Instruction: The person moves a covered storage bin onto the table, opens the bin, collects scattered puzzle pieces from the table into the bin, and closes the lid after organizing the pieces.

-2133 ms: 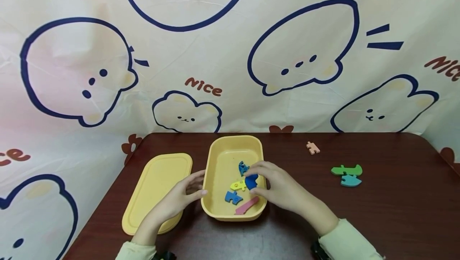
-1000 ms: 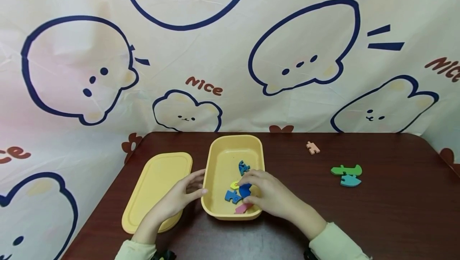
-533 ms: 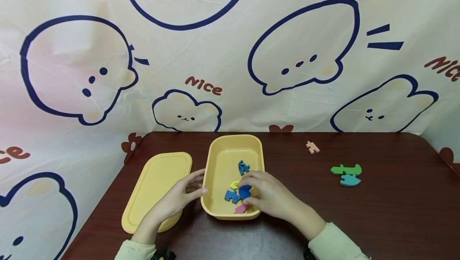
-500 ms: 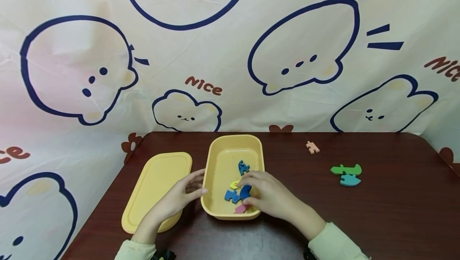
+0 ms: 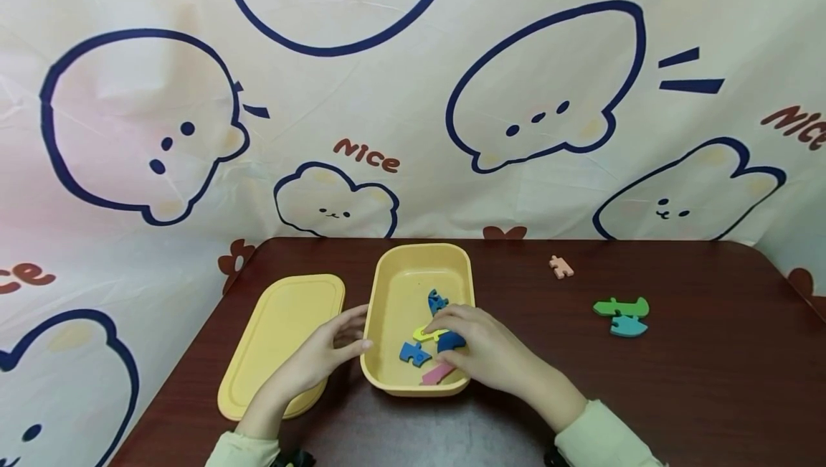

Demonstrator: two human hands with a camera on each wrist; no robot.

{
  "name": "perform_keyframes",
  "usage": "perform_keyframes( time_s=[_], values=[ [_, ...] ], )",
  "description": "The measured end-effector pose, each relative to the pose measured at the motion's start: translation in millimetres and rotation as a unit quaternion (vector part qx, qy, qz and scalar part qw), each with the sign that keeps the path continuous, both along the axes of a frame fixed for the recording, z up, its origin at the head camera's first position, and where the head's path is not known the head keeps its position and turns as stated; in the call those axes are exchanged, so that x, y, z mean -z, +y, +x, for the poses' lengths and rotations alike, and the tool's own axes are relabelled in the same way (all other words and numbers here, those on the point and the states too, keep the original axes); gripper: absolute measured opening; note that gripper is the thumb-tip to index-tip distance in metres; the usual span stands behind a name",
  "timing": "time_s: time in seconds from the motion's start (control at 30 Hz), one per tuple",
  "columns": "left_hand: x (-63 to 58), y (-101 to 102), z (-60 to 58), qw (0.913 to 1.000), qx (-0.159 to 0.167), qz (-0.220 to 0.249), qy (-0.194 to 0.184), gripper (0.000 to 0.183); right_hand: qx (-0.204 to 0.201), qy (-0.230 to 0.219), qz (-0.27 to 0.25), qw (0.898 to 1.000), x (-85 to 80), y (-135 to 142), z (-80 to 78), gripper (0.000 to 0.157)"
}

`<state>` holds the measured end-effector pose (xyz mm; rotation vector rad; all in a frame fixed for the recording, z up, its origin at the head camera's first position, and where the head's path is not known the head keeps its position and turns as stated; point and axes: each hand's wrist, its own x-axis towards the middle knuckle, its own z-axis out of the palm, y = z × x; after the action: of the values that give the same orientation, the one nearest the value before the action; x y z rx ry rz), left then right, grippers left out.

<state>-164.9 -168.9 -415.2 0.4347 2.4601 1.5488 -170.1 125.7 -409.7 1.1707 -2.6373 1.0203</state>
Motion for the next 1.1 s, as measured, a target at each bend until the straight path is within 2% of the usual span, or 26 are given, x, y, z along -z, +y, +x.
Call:
perform_keyframes(
  time_s=[0.33,1.1],
  values=[
    [-0.7,0,0.4,1.0,0.0,0.0,-0.002,0.057,0.031,-0.038,-0.007,0.999,-9.4,10,0.5,0.035],
    [0.0,0,0.4,1.0,0.001,-0.003,0.002,0.057,0.081,0.018,-0.029,0.996,-11.4,43,-2.0,0.041]
  ],
)
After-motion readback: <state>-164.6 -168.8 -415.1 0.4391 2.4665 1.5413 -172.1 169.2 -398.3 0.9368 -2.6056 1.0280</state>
